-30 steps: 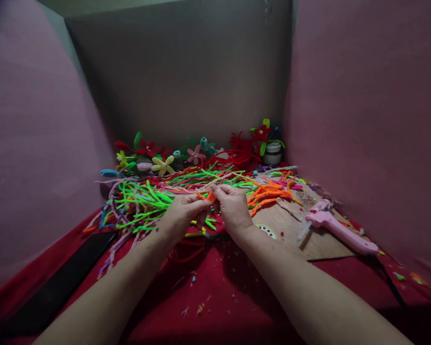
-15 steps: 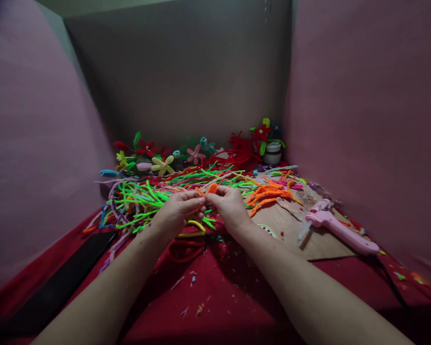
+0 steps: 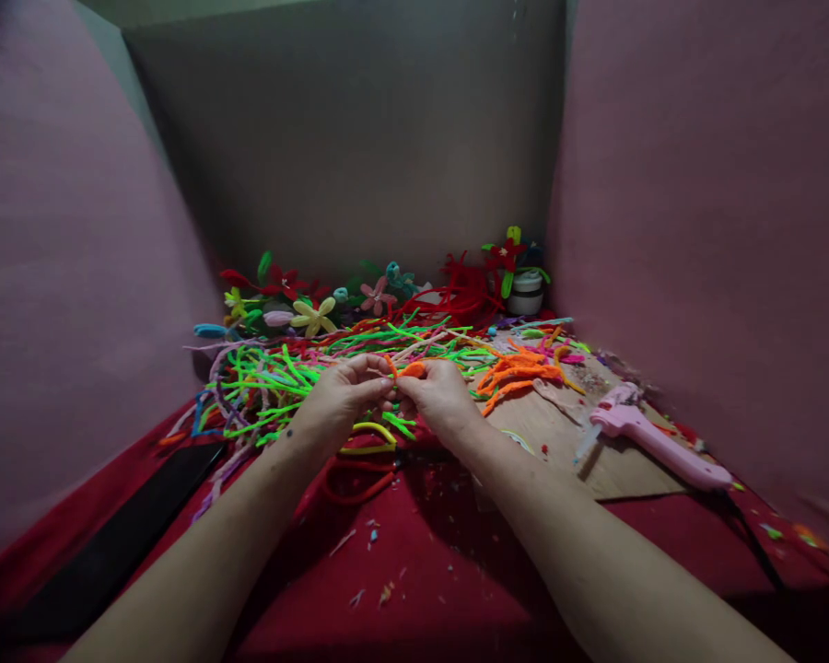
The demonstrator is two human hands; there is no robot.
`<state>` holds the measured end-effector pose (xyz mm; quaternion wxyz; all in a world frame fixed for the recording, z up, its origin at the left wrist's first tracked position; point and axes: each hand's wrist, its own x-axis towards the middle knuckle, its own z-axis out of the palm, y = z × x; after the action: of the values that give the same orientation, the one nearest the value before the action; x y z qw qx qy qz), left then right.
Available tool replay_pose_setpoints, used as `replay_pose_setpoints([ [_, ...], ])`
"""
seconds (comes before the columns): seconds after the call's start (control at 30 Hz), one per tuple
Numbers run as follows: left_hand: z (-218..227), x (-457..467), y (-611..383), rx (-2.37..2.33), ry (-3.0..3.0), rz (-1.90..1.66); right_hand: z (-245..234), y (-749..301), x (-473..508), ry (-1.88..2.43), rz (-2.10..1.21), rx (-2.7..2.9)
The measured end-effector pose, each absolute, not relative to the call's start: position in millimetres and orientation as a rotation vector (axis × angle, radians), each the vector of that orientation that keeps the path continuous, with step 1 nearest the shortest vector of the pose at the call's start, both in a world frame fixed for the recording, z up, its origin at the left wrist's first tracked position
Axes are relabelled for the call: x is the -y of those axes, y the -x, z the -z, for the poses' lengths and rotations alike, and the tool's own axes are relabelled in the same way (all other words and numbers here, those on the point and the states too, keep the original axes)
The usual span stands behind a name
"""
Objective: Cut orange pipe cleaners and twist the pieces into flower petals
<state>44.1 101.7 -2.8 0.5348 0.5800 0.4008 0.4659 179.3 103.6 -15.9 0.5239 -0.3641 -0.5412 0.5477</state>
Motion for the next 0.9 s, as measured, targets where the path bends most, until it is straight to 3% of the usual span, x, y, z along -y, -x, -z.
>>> replay_pose_setpoints([
  [0.17, 5.6, -102.2, -45.9, -1.014, -1.559, -1.140, 17.3, -179.7, -104.7, 0.859, -1.297, 1.302],
  [0.4, 11.4, -100.9, -44.0, -1.132, -2.285, -1.261, 27.8, -178.1, -109.0, 0.755, -1.399, 1.097],
  [0.53, 4.9, -103.0, -40.1, -1.081, -1.850, -1.186, 25.2, -179.7, -106.9, 0.798, -1.276, 1.227],
  [0.67, 3.2, -106.5, -32.2, -0.931, -1.398, -0.863, 22.1, -181.6, -104.8, 0.908, -0.944, 1.469],
  [0.9, -1.6, -105.9, -29.1, -0.956, -1.513, -0.822, 22.9, -182.2, -101.4, 0.989, -0.587, 1.679],
])
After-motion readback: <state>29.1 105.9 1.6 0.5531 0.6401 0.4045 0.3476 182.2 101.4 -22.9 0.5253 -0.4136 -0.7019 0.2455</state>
